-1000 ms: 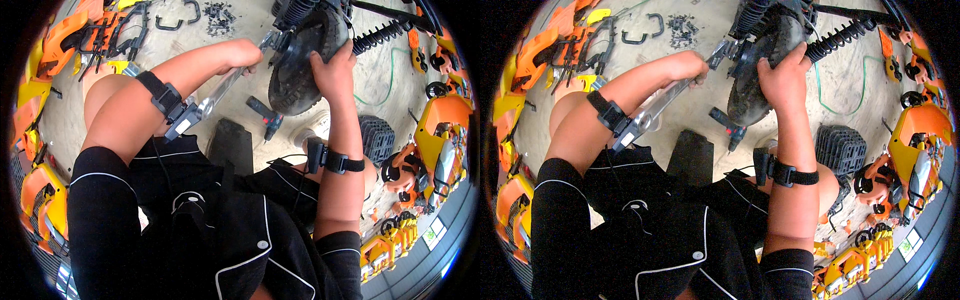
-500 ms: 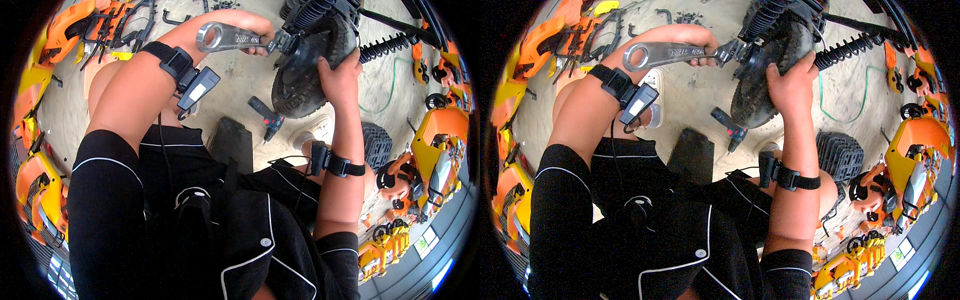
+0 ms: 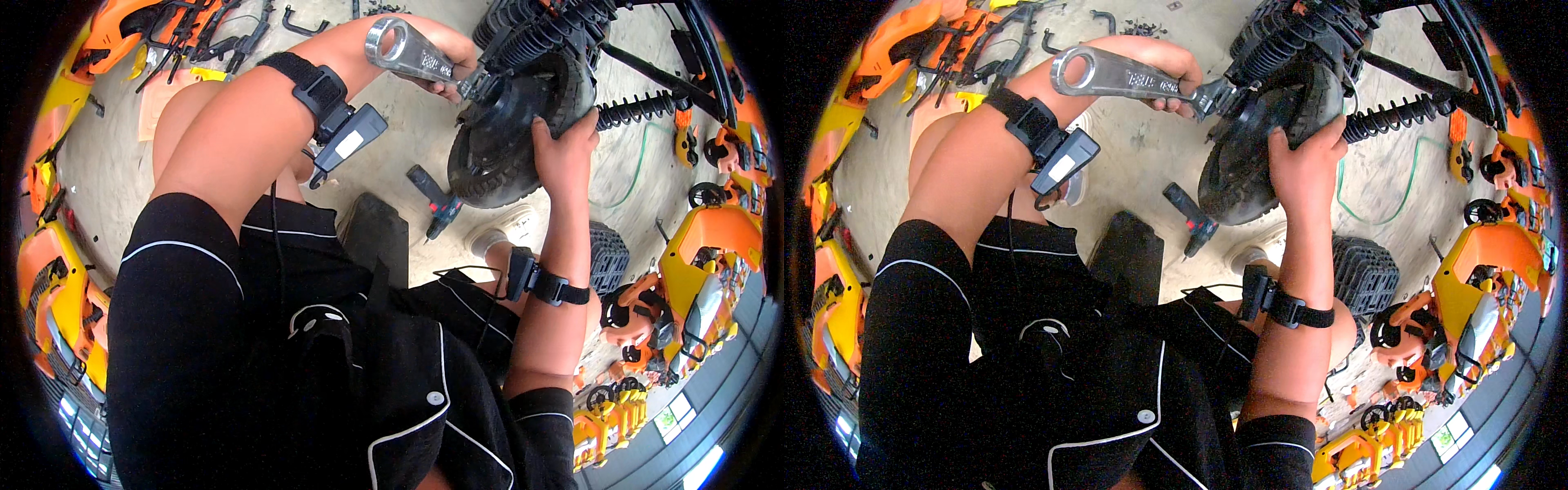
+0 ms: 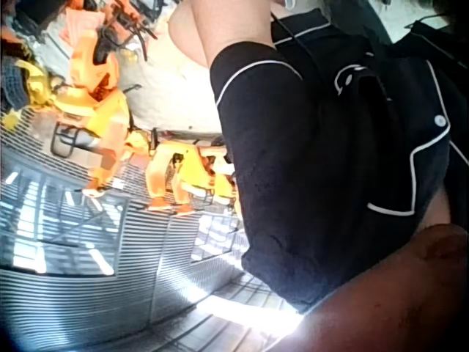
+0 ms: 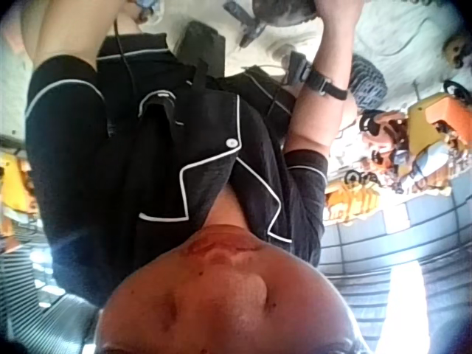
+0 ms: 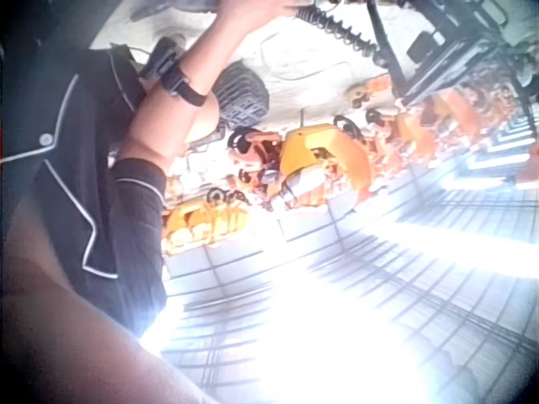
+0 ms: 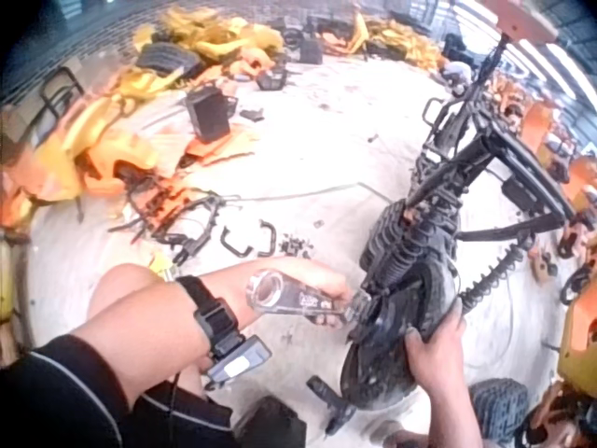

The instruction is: The person sits on the floor and uses a wrench to tighten the axle nut on the front wheel of a scooter. They rotate the wheel to check the alignment and continue tightening the nut to secure the wheel in place.

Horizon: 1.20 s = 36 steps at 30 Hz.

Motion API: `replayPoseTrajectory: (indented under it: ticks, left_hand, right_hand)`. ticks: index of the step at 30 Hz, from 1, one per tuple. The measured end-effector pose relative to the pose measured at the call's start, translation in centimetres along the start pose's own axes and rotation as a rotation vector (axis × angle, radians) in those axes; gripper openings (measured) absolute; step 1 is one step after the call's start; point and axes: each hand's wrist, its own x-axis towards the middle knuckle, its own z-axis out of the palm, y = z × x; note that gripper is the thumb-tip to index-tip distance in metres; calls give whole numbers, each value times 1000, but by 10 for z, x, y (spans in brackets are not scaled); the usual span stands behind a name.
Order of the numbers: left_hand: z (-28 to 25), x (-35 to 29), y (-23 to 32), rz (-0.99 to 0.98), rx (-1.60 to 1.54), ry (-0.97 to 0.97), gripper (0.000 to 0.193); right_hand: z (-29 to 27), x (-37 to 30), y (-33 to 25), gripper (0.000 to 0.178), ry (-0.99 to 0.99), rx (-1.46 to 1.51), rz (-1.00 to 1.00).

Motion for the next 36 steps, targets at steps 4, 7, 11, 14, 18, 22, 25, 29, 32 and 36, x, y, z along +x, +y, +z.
replayPoseTrajectory:
  ticks: [4,7,11,14,18,22,25,29,32,36]
  left_hand:
    - [9,-3,9,-66,-155,86,22]
    - [5,12,13,-197,-79,17,14]
    - [13,5,30,-311,-154,63,26]
    - [15,9,14,-238,-127,81,30]
    - [15,11,8,-189,-220,81,22]
    - [6,21,8,-214,-251,14,16]
    - [11,17,16,-211,-268,99,14]
    - [20,31,31,-309,-153,142,27]
    - [25,34,38,-364,-86,74,27]
    - [34,25,25,-227,-156,122,12]
  right_hand:
    - [-2,0,-6,98,-8,9,22]
    - [-4,1,-10,99,-16,-1,15]
    - [0,3,-1,100,18,-31,-5]
    - [-2,2,-2,99,13,-20,-1]
    - [-4,3,-8,99,-17,-8,41]
    - [-1,2,-4,99,22,-5,16]
    - [-3,3,-5,99,26,-41,11]
    - [-3,2,-5,100,18,14,40]
    - [-1,3,-3,99,28,37,30]
    - [-3,1,-4,99,55,-8,1]
